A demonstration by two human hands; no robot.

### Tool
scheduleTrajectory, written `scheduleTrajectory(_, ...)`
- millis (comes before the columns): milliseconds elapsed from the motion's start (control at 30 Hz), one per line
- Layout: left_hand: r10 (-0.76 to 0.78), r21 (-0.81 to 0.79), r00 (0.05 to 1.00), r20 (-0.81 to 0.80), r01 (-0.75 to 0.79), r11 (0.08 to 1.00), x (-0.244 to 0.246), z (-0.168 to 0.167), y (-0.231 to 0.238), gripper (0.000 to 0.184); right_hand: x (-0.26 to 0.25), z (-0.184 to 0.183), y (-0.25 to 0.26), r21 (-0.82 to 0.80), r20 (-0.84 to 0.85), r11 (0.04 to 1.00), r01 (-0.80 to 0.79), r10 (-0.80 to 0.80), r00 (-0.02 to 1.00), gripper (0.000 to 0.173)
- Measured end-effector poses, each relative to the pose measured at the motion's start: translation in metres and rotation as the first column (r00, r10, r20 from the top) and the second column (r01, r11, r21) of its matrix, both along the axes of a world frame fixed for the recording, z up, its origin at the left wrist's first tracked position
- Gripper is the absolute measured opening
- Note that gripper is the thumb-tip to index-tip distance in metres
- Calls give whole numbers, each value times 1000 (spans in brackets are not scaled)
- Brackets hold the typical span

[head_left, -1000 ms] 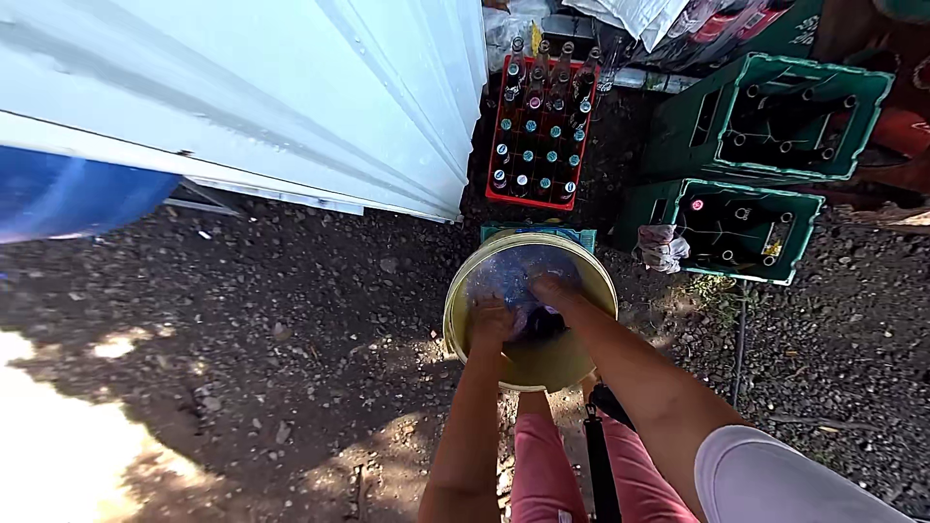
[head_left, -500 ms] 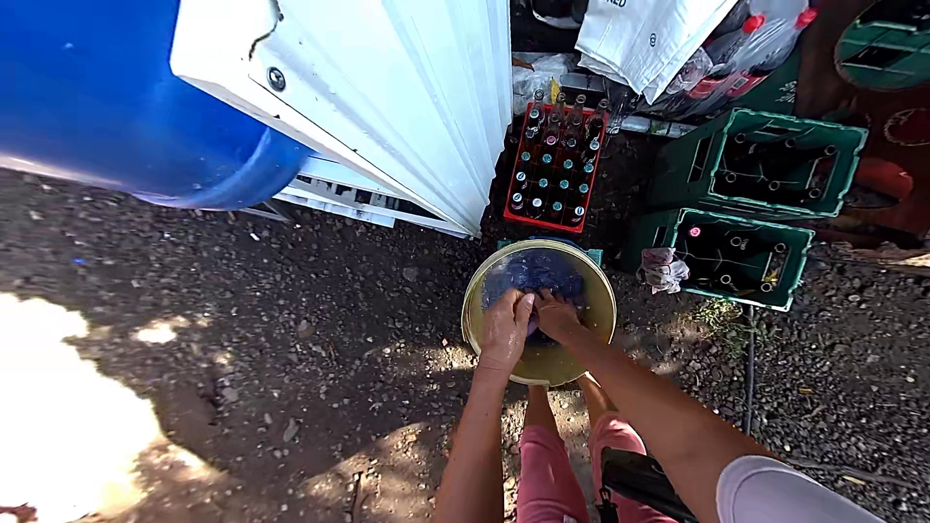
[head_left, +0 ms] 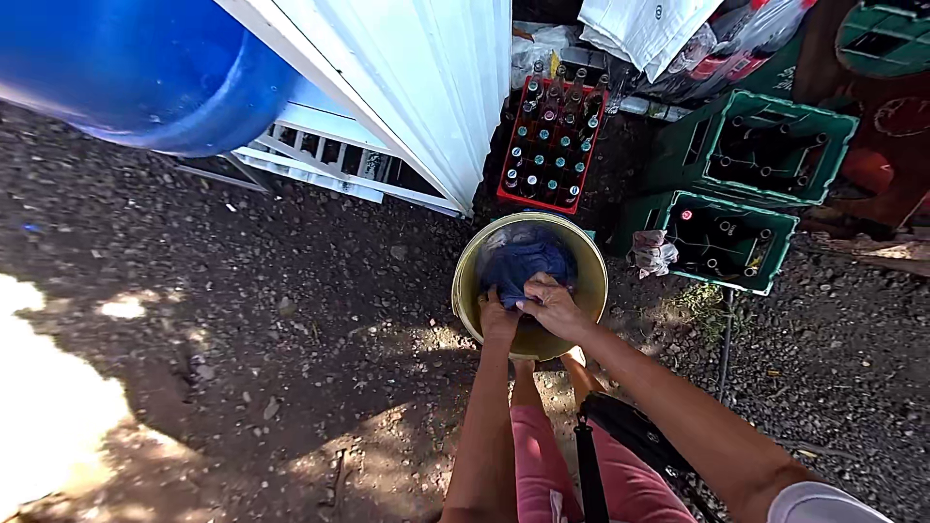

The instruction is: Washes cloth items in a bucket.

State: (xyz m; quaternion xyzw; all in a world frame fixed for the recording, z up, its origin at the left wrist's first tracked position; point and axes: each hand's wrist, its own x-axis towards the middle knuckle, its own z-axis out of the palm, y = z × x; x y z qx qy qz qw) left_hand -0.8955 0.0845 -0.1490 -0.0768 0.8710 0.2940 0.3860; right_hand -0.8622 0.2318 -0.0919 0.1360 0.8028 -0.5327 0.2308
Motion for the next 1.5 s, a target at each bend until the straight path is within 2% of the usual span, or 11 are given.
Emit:
scheduleTrajectory(167, 326, 448, 944, -51, -270, 852, -14, 54, -1, 29, 3, 32, 35, -312, -122, 863, 398, -452, 884, 10)
scheduleTrajectory(267, 375, 668, 927, -20, -266, 695, -19, 105, -2, 31, 8, -4, 51, -322, 4, 868, 378, -398, 917, 76)
scheduleTrajectory(333, 286, 704, 956, -59, -163, 691, -25, 117, 2, 33, 8, -23, 38, -366, 94, 840, 401, -395, 914, 81)
scheduleTrajectory(467, 71, 379, 962, -263, 35, 925, -41, 101, 0, 49, -1, -15, 36, -249, 122, 854, 457, -441, 889, 19)
scheduleTrajectory(567, -128, -37, 968, -216, 123, 992, -53, 77, -13, 54, -6, -14, 56, -13, 13, 863, 505, -505, 863, 41)
scheduleTrajectory(633, -263, -284, 956, -130, 218, 934, -48, 58, -11, 45, -14, -14, 56, 79, -36, 843, 533, -532, 846, 37)
scheduleTrajectory(700, -370, -406, 923, -105, 300, 863, -34, 41, 2, 64, -26, -11, 48, 201, -38, 880, 429, -431, 902, 27)
scheduleTrajectory(800, -363, -355, 932, -13, 336, 873, -16, 15, 22, 88, -44, -26, 22, 414, 63, 903, 117, -157, 986, 44)
scheduleTrajectory(967, -308, -336, 940, 150, 341, 878, -7, -49, 35, 92, -38, -103, 4, 406, 375, 858, -313, 156, 914, 75)
scheduleTrajectory(1300, -436, -386, 890, 133, 452, 804, -23, -87, 34, 56, -49, -147, -11, 492, 395, 822, -286, 83, 915, 44)
scheduleTrajectory(1500, -331, -329, 938, 105, 346, 879, -50, -62, 27, 90, -78, -111, 18, 468, 360, 840, -277, 105, 927, 57)
